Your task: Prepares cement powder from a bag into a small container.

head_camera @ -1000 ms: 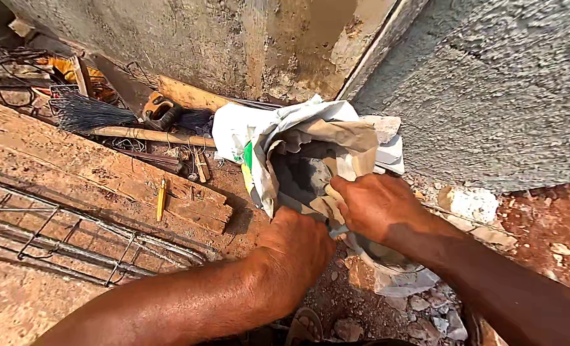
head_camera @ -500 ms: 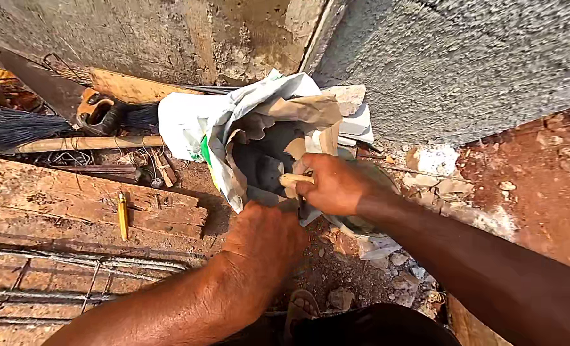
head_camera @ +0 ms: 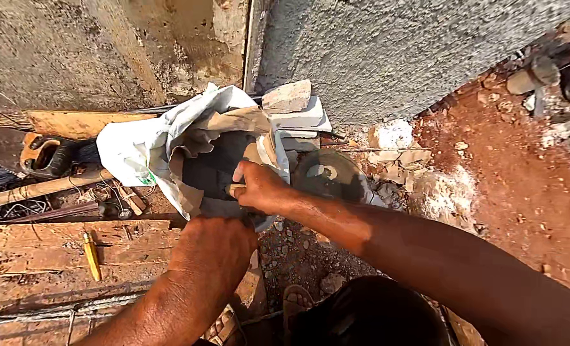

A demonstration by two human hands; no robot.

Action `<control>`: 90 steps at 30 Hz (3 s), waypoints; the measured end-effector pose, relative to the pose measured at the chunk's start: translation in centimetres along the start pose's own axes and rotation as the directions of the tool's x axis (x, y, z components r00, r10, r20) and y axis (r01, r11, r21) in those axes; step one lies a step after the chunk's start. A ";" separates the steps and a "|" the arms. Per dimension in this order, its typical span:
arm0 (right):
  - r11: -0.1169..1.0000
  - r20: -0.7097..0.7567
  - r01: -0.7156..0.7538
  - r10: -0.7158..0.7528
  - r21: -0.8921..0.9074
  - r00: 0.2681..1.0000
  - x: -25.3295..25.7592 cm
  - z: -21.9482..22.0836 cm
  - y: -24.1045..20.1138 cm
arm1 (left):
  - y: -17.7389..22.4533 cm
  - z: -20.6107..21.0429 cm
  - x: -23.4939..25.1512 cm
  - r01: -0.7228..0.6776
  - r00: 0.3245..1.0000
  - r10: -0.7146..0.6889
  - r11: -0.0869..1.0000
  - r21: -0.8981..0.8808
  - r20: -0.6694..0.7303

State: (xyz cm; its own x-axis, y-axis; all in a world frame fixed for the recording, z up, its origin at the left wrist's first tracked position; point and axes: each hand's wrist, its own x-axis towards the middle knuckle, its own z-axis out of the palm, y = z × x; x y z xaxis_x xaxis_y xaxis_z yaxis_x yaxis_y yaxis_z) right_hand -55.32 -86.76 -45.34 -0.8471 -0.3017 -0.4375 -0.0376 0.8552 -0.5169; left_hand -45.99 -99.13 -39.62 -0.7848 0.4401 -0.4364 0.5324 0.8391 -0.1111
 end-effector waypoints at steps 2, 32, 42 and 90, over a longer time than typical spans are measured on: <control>0.998 -0.044 0.048 -0.046 0.051 0.998 -0.9 0.0 0.9 | 0.8 -0.6 0.2 0.002 1.000 -0.002 0.999 0.035 0.000; 0.977 -0.037 -0.027 0.035 0.214 0.999 -9.5 -8.0 6.7 | 0.6 2.4 -0.5 -0.074 0.967 0.088 0.995 0.067 -0.239; 0.977 -0.015 -0.035 0.039 0.209 0.999 -8.4 -8.8 6.0 | 1.9 2.6 -0.1 -0.118 0.958 0.132 0.991 0.071 -0.256; 0.966 -0.181 0.060 -0.014 0.253 0.983 -14.1 -6.9 7.7 | 6.9 2.9 0.3 0.050 0.998 -0.048 0.997 0.064 -0.035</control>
State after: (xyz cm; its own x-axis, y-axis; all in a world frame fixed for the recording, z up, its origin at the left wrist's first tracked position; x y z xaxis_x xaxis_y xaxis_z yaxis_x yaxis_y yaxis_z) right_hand -47.36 -73.00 -38.06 -0.9283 -0.2328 -0.2900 0.0465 0.7012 -0.7115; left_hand -41.61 -94.15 -43.06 -0.8199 0.4104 -0.3992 0.5117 0.8380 -0.1896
